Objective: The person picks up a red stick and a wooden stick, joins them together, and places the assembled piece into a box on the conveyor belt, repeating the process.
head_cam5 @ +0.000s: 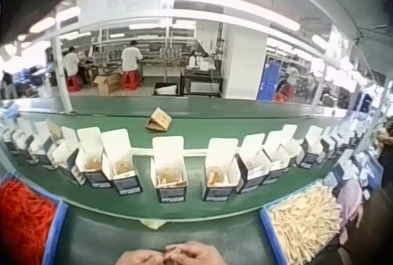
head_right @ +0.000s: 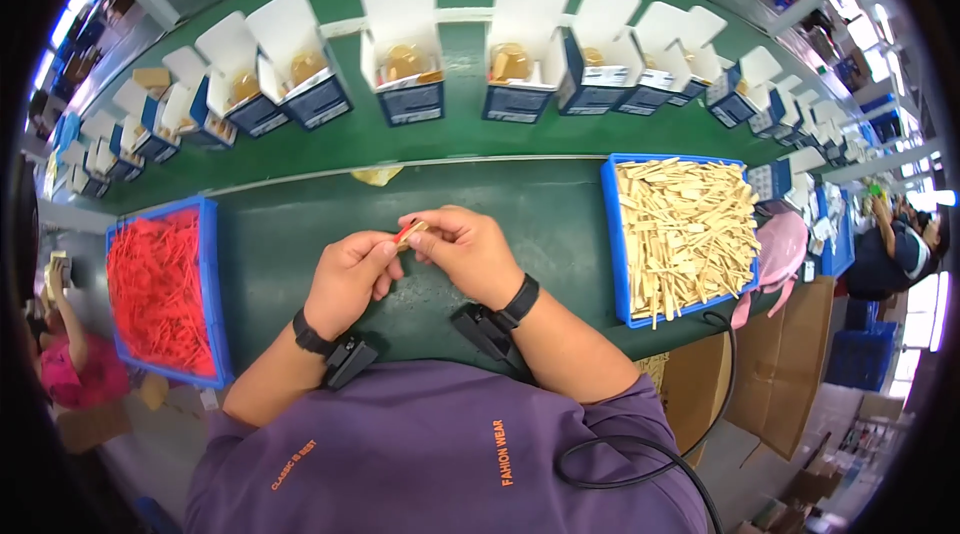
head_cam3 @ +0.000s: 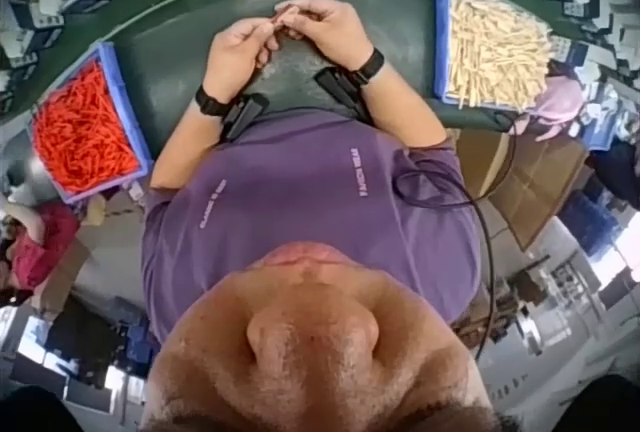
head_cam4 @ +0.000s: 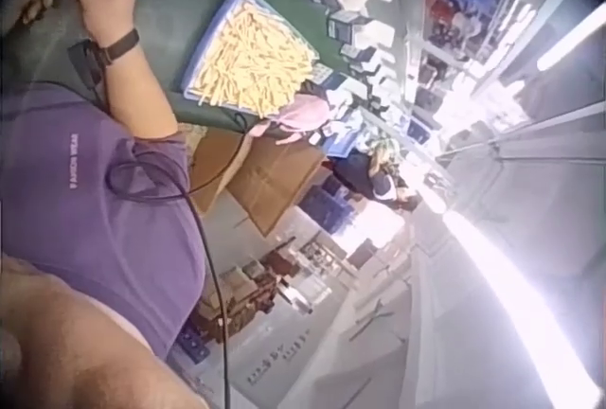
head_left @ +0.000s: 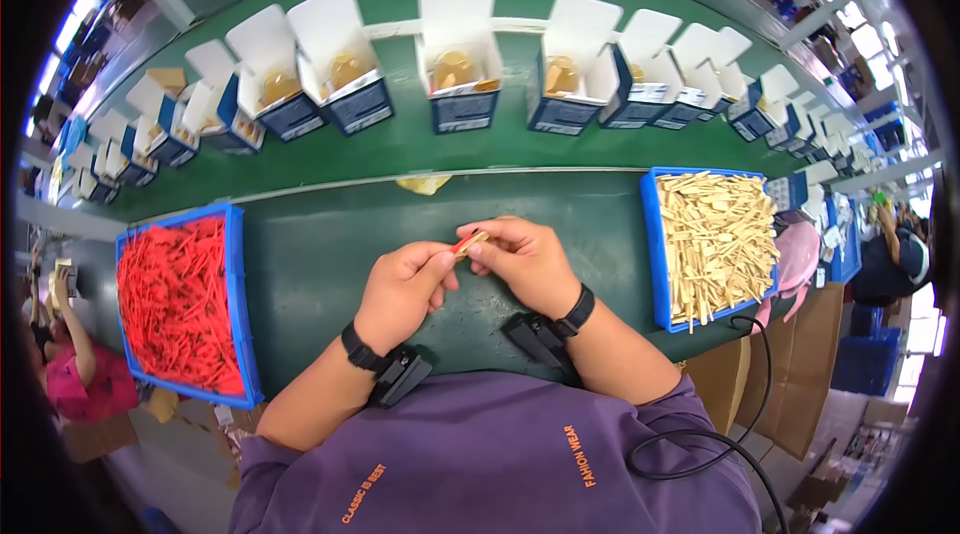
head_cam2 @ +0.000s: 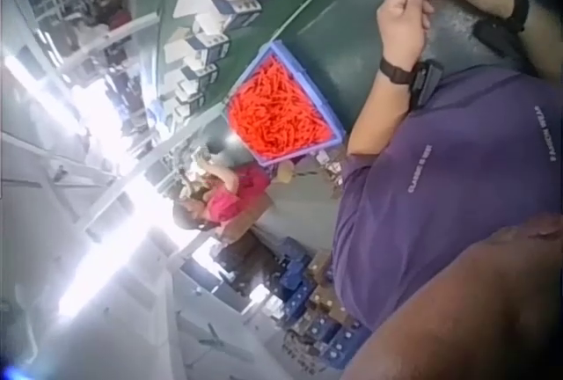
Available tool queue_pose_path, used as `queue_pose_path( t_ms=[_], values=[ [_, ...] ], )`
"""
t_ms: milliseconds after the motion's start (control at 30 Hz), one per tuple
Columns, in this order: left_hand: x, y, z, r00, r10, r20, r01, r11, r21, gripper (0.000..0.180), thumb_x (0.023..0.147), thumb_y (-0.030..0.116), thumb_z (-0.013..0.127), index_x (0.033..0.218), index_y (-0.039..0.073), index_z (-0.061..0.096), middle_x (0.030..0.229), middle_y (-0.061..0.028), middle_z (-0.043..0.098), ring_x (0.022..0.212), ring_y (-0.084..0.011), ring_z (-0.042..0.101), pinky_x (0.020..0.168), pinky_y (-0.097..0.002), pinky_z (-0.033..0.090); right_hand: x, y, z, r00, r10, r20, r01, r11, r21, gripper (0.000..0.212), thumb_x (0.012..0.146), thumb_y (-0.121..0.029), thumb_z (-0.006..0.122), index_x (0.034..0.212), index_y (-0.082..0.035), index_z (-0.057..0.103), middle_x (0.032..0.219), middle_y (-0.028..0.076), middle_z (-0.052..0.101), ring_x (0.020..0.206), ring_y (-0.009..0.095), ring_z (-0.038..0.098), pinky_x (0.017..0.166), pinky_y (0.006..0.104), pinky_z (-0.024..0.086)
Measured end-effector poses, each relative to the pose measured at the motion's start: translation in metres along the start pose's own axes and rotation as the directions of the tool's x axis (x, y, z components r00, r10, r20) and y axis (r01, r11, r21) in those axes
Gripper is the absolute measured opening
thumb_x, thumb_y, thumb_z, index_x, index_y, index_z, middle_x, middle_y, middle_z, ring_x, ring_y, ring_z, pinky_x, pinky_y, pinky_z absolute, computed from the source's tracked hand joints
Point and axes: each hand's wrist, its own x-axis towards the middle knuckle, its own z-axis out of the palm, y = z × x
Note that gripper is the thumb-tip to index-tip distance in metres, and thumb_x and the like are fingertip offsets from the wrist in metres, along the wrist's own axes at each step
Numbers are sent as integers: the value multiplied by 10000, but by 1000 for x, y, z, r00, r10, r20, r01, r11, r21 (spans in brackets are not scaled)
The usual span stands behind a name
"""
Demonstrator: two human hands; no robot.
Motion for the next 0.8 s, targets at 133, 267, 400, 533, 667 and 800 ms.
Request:
queue_pose_path(
  t_ms=[133,267,400,533,667,800],
  values=[
    [2,1,2,999,-3,53,-2,994,105,208,1019,152,558,1048,-14,680,791,-29,664,609,-66,553,563,-213,458,-6,-10,-6,999,-41,-28,35,982,-185,156,963,-77,651,1073,16,711,926,31,705,757,85,648,697,227,528],
    [-2,1,2,993,90,73,-98,989,112,194,1018,134,551,1080,-10,665,840,-52,672,659,-80,576,590,-217,474,-18,-54,-19,987,-126,-105,81,932,-354,158,959,-109,664,1034,18,722,871,42,710,750,85,649,695,240,530],
    [-6,-7,-34,991,124,-58,-125,992,-24,211,1012,128,561,1156,-2,644,924,-68,685,733,-92,618,649,-233,524,-7,-115,-99,690,-549,-471,176,759,-627,209,956,-180,675,979,19,733,835,64,722,746,109,657,703,261,535],
    [4,-5,-36,996,47,-73,-64,966,-250,219,1010,98,548,1192,-9,608,975,-87,669,780,-121,644,685,-260,557,40,-159,-161,510,-777,-369,-17,420,-907,229,946,-214,657,980,-2,735,852,113,732,734,174,688,709,302,542],
    [4,-13,-30,989,110,-95,-124,979,-162,198,1008,81,540,1179,-4,590,980,-83,655,780,-135,645,696,-269,563,79,-146,-189,718,-680,-149,-15,198,-980,239,917,-256,656,979,-44,747,877,152,725,775,288,699,717,377,545],
    [2,-17,-25,977,171,-124,-184,977,-105,193,990,62,568,1169,-5,597,977,-87,655,789,-135,648,690,-264,560,77,-137,-191,864,-487,-126,-34,194,-980,236,910,-272,654,962,-65,755,879,150,723,800,329,692,726,404,546]
  ],
)
